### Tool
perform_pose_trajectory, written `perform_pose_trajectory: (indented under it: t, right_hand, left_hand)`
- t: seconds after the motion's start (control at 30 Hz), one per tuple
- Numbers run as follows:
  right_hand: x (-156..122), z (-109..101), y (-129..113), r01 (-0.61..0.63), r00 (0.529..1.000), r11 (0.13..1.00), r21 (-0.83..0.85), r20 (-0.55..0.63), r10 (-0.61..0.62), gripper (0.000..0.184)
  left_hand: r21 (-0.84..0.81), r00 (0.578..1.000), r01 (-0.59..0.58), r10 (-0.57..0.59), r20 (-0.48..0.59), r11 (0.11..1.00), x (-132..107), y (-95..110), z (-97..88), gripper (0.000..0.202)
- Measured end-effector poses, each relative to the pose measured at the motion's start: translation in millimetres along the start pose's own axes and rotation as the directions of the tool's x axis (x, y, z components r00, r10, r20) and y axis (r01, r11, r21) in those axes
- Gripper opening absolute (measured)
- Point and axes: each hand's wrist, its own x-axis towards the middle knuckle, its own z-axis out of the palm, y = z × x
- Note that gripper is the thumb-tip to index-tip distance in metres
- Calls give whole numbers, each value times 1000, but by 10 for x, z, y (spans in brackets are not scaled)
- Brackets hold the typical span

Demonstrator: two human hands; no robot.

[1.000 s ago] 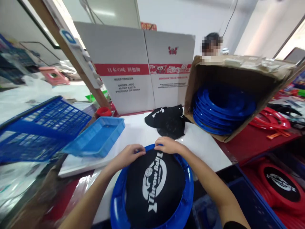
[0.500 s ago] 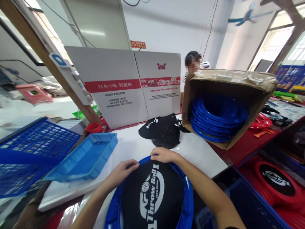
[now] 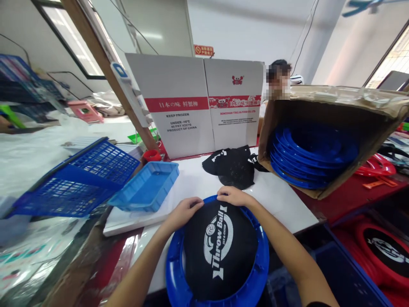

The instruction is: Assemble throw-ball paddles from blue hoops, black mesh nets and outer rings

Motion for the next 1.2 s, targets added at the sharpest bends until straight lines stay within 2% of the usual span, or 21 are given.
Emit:
perform_pose_trajectory:
  t: [0.6,0.87,1.0,1.2]
  right_hand:
    - [-4,37,-43,6,999,996,-84,-39,-9,17]
    - [-20,67,-61,15,997,993,-119,-76,-24,17]
    - [-19,51,-77,25,997,991,-129,-69,-34,17]
    - [2,57,-63,19,997,990,-139,-72,-29,16]
  left_hand:
    - [79,999,-35,36,-9,996,-24,44,-7,34]
    - [59,999,-29,30,-11,998,-54,56,-15,34]
    - [80,997,-66,68,-21,995,-65,68,23,37]
    - [133,993,-114,116,-9,985,-60,70,44,28]
